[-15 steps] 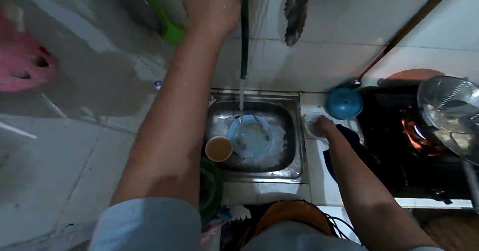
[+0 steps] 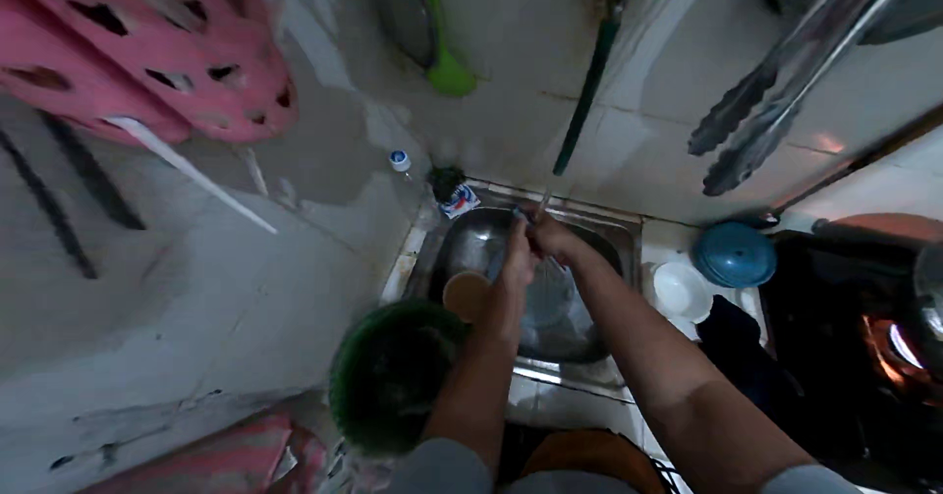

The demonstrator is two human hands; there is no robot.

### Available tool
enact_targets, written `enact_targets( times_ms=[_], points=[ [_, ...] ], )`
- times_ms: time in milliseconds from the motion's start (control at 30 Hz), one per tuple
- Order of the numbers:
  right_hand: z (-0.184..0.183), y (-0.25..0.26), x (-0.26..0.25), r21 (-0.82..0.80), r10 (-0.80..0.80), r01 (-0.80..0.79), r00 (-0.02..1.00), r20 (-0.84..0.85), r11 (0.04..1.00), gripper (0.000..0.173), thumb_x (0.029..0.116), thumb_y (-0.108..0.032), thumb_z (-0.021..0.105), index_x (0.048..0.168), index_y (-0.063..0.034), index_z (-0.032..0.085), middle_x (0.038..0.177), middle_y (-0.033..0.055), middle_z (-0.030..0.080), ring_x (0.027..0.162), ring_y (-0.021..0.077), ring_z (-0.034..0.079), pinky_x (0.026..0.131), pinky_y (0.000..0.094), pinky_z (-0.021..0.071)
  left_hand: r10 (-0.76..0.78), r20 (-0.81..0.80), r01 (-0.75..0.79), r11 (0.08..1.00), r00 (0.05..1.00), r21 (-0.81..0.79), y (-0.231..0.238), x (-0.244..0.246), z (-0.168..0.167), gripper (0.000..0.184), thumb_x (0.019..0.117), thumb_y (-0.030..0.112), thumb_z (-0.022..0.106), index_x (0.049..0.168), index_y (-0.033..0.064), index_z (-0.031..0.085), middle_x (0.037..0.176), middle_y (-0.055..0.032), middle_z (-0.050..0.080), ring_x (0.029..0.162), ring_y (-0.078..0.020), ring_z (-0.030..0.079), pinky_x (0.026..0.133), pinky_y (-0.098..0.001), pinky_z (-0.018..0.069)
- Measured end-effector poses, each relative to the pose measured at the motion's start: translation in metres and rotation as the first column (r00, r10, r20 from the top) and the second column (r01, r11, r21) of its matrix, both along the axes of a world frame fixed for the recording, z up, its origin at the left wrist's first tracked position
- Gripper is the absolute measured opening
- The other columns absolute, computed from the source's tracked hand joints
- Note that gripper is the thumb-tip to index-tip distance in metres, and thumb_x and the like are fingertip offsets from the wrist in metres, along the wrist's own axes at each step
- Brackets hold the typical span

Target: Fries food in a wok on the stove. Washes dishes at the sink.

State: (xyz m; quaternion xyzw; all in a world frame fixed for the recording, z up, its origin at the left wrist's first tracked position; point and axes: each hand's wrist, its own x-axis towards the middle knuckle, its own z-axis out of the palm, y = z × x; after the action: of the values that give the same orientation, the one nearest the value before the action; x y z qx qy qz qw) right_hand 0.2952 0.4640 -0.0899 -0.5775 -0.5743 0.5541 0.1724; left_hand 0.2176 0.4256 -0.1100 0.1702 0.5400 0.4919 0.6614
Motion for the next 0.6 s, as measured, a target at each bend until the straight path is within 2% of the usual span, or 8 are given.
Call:
enact_targets(
  times_ms=[100,200,300,400,467,533,567,600],
  points=[
    [-0.01,0.005,-0.007,0.119,0.049,-0.07,0.985,0.167,0.99,0.045,0.1062,-0.012,0.054,0.149,-0.0027,0.045,0.138,0.0264,0.058,0.121,0.0401,0.061,0.102,0.058,0.0484,0.083,0.129,-0.078,0.996,0.988,-0.042,0.0,-0.004,-0.014,0.05,0.1099,0.049,0.032,0.134,0.0087,0.05,0.109,-0.0104,0.059,0.088,-0.019,0.058,0.076,-0.0363,0.051],
    [-0.015,0.005,-0.011,0.212,0.113,-0.197,0.93,0.35,0.957,0.044,0.1047,-0.013,0.054,0.147,-0.0018,0.05,0.138,0.0284,0.058,0.129,0.0454,0.056,0.108,0.0637,0.0434,0.109,0.211,-0.103,0.994,0.971,-0.041,-0.005,-0.009,-0.021,0.046,0.1105,0.044,0.034,0.139,0.0103,0.047,0.117,-0.0113,0.06,0.096,-0.0213,0.06,0.082,-0.0396,0.0522],
    [-0.01,0.004,-0.012,0.213,0.167,-0.292,0.871,0.462,0.933,0.039,0.1024,-0.014,0.058,0.14,-0.0058,0.058,0.131,0.0259,0.064,0.123,0.0444,0.06,0.104,0.0655,0.0462,0.148,0.212,-0.138,0.989,0.966,-0.061,-0.006,-0.012,-0.026,0.046,0.1104,0.042,0.039,0.144,0.0106,0.044,0.123,-0.0134,0.059,0.1,-0.0233,0.061,0.085,-0.0404,0.0529],
    [0.002,0.01,-0.011,0.21,0.114,-0.249,0.857,0.503,0.945,0.037,0.1043,-0.017,0.057,0.14,-0.0078,0.06,0.132,0.0252,0.064,0.124,0.0452,0.06,0.103,0.0667,0.0456,0.169,0.155,-0.161,0.985,0.973,-0.065,-0.008,-0.016,-0.028,0.05,0.1101,0.033,0.046,0.153,0.0114,0.033,0.135,-0.0195,0.055,0.11,-0.0286,0.061,0.091,-0.0441,0.0536],
    [0.005,0.018,-0.009,0.214,0.076,-0.205,0.867,0.492,0.955,0.038,0.105,-0.018,0.057,0.14,-0.0048,0.057,0.131,0.0266,0.064,0.123,0.0459,0.06,0.102,0.0667,0.0461,0.161,0.123,-0.156,0.986,0.979,-0.057,-0.006,-0.016,-0.031,0.048,0.1099,0.03,0.047,0.152,0.0111,0.034,0.123,-0.017,0.06,0.093,-0.0227,0.064,0.08,-0.037,0.0561],
    [0.007,0.028,-0.007,0.19,0.059,-0.153,0.902,0.427,0.97,0.038,0.1038,-0.021,0.061,0.135,0.0001,0.06,0.128,0.0279,0.064,0.12,0.045,0.062,0.103,0.0653,0.046,0.139,0.128,-0.133,0.99,0.982,-0.052,-0.002,-0.014,-0.033,0.039,0.1092,0.021,0.048,0.145,0.0085,0.039,0.106,-0.0125,0.062,0.074,-0.016,0.061,0.066,-0.0299,0.0536],
    [0.008,0.032,-0.007,0.145,0.058,-0.122,0.923,0.381,0.982,0.04,0.1033,-0.026,0.063,0.133,0.0009,0.062,0.125,0.0269,0.065,0.116,0.0416,0.063,0.102,0.0619,0.0467,0.125,0.138,-0.118,0.992,0.983,-0.054,0.0,-0.012,-0.032,0.04,0.1077,0.014,0.049,0.146,0.0085,0.038,0.104,-0.0126,0.062,0.071,-0.0151,0.06,0.063,-0.0286,0.0528],
    [0.012,0.035,-0.008,0.087,0.062,-0.096,0.939,0.338,0.992,0.04,0.1028,-0.028,0.064,0.132,-0.0002,0.063,0.118,0.0228,0.067,0.104,0.0336,0.065,0.094,0.054,0.0511,0.108,0.146,-0.1,0.993,0.983,-0.061,0.002,-0.011,-0.03,0.043,0.1065,0.01,0.049,0.147,0.0096,0.035,0.105,-0.0128,0.061,0.07,-0.015,0.059,0.062,-0.0282,0.0523]
  ],
)
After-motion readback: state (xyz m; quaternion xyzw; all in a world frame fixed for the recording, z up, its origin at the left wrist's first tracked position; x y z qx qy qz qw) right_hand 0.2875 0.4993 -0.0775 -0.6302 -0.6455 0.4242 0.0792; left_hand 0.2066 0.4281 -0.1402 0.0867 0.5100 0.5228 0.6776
